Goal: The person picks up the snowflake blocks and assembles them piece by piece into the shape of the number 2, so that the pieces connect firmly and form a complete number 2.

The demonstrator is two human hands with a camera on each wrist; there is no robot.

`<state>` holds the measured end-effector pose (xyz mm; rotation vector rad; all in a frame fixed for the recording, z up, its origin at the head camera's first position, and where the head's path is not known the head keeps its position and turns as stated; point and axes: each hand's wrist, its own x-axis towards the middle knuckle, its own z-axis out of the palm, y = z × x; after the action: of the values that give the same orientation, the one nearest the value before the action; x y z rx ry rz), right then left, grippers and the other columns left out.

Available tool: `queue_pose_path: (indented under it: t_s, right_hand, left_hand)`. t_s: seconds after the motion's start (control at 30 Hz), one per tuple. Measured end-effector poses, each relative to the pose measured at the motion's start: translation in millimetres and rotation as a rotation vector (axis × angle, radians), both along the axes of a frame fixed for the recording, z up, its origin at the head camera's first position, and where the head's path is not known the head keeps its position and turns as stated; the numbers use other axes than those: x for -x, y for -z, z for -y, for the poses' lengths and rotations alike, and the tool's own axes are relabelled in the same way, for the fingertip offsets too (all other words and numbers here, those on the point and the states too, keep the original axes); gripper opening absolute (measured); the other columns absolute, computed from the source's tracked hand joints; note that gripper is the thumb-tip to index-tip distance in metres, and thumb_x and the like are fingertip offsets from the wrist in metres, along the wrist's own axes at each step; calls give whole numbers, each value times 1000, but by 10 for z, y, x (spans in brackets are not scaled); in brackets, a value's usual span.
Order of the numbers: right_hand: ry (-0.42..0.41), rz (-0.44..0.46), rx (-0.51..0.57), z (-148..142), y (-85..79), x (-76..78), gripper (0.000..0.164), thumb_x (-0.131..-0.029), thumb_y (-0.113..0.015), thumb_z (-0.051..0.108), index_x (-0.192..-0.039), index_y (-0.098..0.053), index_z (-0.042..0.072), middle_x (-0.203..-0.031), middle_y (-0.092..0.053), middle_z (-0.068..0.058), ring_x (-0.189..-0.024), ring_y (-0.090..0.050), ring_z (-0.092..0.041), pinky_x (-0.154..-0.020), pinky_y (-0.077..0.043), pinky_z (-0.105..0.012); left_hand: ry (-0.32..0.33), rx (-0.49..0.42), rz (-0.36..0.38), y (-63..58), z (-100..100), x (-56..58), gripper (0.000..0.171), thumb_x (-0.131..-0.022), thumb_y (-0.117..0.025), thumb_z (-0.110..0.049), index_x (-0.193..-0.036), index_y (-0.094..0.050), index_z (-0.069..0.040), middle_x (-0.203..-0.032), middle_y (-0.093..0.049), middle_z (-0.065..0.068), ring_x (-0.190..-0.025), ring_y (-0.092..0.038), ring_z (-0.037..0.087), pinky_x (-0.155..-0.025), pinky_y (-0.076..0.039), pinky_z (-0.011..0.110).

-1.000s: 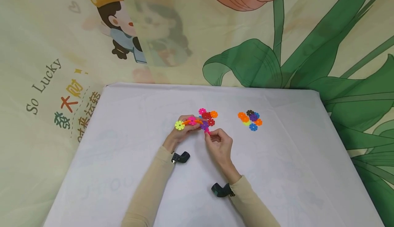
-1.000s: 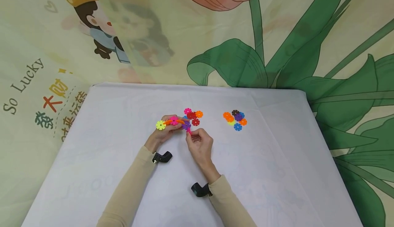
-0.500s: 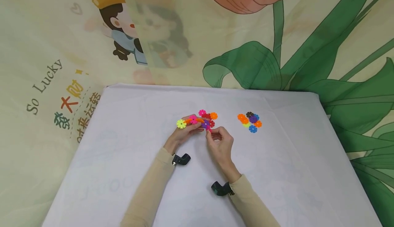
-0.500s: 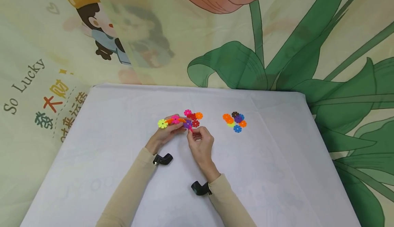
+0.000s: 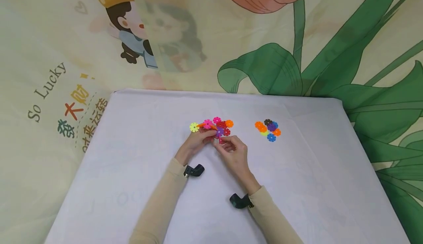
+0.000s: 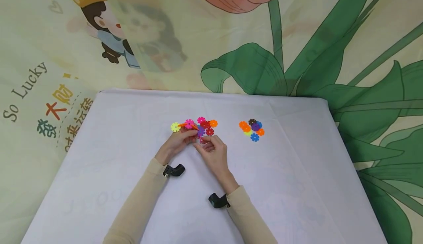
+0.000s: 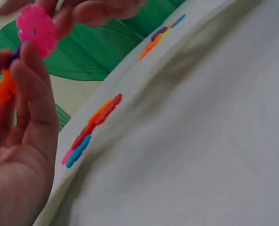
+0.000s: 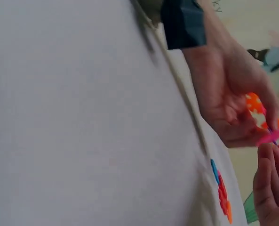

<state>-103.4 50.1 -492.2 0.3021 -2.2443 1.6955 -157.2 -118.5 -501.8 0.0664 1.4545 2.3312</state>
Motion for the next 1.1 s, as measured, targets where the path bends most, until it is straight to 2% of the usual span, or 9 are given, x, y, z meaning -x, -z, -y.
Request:
queue_pose_path:
  t_s: [0.1, 0.17, 0.27, 0.37, 0.5, 0.63, 0.73, 0.9, 1.1]
  right_hand:
    - [11, 187, -49, -108, 36, 162, 21, -90, -74, 17, -103, -72, 0, -85, -68, -11, -68, -61, -24, -63, -52, -21]
    - [64, 285, -197, -151, 36, 277, 27, -93, -69, 24, -109, -71, 1, -85, -65, -11, -70, -56, -24, -63, -47, -23]
    - [98, 319, -490, -139, 63, 397, 38, -91, -70, 30, -116, -69, 1, -87, -57, -12, -72, -50, -23, -62, -42, -29]
    - [103, 333, -596, -106, 78, 451, 37, -88, -73, 28, -113, -69, 0, -91, -54, -14, -74, -50, -26, -63, -45, -34]
    - [99, 358, -440, -117, 91, 481, 21, -87, -74, 18, -96, -66, 0, -92, -57, -14, -78, -53, -25, -67, -48, -31]
    - [4, 507, -74, -135, 63, 412, 16, -88, -74, 12, -94, -66, 0, -85, -66, -11, -72, -61, -21, -65, -52, -20]
    - [-98, 625, 148, -107, 8, 290, 20, -87, -75, 11, -102, -67, -1, -82, -71, -9, -67, -65, -19, -63, -54, -21]
    - [-225, 622, 252, -17, -19, 155, 23, -90, -72, 9, -108, -66, -4, -85, -74, -8, -70, -68, -15, -65, -56, -23]
    - [-206, 583, 284, 24, -6, 122, 18, -91, -70, 9, -103, -68, -5, -84, -74, -11, -70, -70, -15, -63, -56, -23]
  left_hand:
    - [-50, 26, 12, -5, 56, 3, 19, -94, -56, 5, -92, -68, -10, -83, -67, 1, -74, -59, 12, -71, -52, 21]
    - [-67, 44, 20, -2, 75, 11, 18, -93, -57, 4, -91, -68, -10, -81, -66, 1, -74, -59, 11, -71, -52, 21]
    - [-81, 47, 61, 7, 86, 10, 17, -94, -56, 3, -93, -67, -9, -81, -65, 0, -73, -58, 11, -71, -52, 20]
    - [-77, 34, 92, 13, 82, 8, 14, -94, -55, 2, -103, -65, -3, -82, -64, 1, -73, -57, 11, -71, -51, 20]
    - [-78, -26, 91, 5, 67, 18, 22, -94, -54, 2, -114, -60, 5, -84, -63, 2, -72, -55, 11, -68, -49, 20]
    - [-118, -117, 110, -17, 68, 34, 17, -95, -51, 4, -106, -64, 0, -85, -64, 3, -70, -54, 11, -65, -48, 20]
    - [-138, -159, 126, -37, 73, 41, 20, -96, -49, 5, -99, -65, -6, -85, -63, 2, -70, -53, 11, -65, -48, 20]
    - [-135, -160, 121, -47, 75, 47, 22, -97, -49, 4, -97, -66, -9, -84, -63, 1, -69, -53, 11, -66, -48, 19]
    - [-134, -128, 130, -29, 68, 47, 22, -97, -50, 3, -95, -67, -11, -81, -62, 1, -70, -54, 10, -67, -48, 18]
